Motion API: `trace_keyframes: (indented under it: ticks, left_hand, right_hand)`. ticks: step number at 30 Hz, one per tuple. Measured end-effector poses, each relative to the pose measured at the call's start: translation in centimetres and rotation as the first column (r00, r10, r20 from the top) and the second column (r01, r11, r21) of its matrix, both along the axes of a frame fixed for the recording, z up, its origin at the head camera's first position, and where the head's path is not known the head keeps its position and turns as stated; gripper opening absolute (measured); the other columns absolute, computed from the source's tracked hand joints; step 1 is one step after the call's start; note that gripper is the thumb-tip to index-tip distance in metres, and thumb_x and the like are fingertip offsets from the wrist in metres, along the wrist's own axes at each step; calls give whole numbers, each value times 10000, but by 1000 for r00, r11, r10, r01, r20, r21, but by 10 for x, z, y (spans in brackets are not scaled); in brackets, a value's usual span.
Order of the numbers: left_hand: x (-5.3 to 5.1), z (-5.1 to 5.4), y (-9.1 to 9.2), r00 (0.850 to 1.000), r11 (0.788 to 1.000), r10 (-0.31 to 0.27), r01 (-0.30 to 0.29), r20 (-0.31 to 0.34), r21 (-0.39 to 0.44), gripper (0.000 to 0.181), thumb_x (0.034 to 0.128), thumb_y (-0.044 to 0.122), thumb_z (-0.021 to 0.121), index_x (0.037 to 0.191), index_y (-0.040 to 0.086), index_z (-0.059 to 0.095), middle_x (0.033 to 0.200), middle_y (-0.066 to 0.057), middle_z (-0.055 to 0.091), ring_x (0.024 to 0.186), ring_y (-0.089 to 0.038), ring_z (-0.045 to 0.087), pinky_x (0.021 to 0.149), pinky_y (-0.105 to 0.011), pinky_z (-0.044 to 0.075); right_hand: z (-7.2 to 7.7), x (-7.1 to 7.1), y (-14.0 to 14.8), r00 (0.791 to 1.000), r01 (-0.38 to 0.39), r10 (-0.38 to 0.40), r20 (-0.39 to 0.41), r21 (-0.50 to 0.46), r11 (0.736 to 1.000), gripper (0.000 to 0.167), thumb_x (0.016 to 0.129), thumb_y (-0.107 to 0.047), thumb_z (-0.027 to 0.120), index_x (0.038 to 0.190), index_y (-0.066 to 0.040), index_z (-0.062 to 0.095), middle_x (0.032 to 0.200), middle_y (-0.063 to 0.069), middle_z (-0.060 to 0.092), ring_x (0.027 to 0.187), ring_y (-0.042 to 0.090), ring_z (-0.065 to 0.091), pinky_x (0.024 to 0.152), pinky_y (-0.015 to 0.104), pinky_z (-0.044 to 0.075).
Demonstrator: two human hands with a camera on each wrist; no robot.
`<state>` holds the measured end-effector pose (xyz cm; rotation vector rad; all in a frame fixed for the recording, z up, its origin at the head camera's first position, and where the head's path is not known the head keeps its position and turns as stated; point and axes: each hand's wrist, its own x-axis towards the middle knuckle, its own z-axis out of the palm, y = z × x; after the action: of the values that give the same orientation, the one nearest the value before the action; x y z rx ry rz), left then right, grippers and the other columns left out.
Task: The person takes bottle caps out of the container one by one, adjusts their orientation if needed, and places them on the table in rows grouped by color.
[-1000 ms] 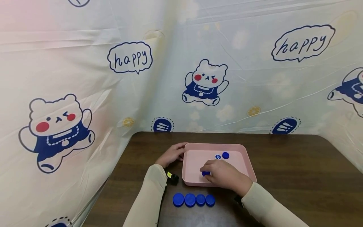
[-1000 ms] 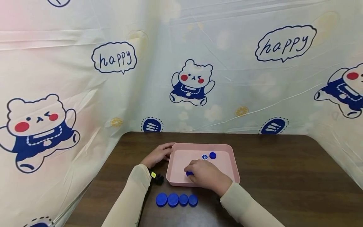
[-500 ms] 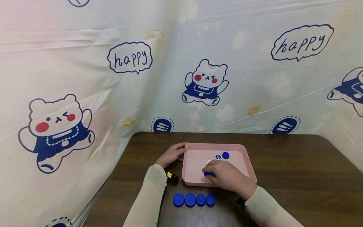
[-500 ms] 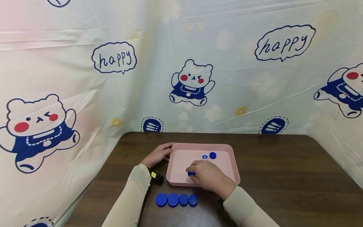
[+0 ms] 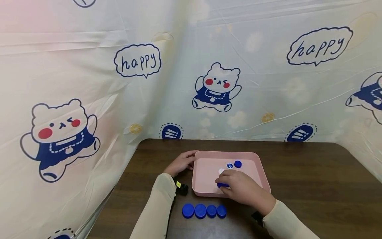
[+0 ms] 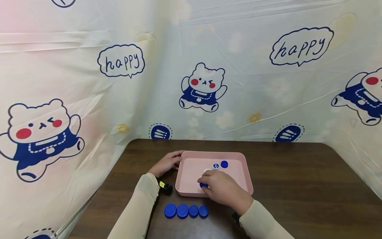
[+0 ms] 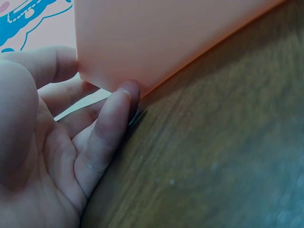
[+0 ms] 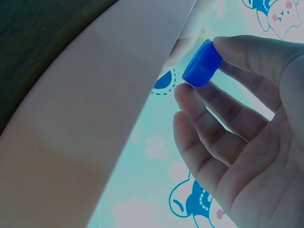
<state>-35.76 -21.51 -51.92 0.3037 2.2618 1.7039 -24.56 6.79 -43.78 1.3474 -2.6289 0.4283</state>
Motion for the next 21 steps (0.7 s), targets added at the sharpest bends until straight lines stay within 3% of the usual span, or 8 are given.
trace_keyframes:
  ticks: [10,17,21]
  left_hand:
    - [0,0,1,1000,1000,18,-18,-5,-25,434,1018,270,514,1443,191,483,1167,-113,608,875,-229,614,750,-344,536]
    - [-2,-1,0,1000,1000,-6,7,25,-14,444,1032,188,474,1466,104,438,1213,-190,586,895,-263,617,768,-375,540]
    - [-1,-1,1,1000,1000,10,-9,8,-28,442,1029,217,486,1462,131,452,1204,-160,593,883,-253,613,760,-364,540]
  right_hand:
    - [6,10,5,1000,-7,7,-20,-19,1000,184,851,-171,742,1030,-128,747,1001,-11,665,922,143,627,836,354,528]
    - [7,16,11,999,32,-32,44,7,999,199,867,-188,733,1057,-130,745,1035,-14,671,962,149,630,865,371,523]
    - [7,18,14,998,37,-38,55,9,999,213,868,-194,736,1074,-138,743,1043,-24,672,963,140,633,854,362,529]
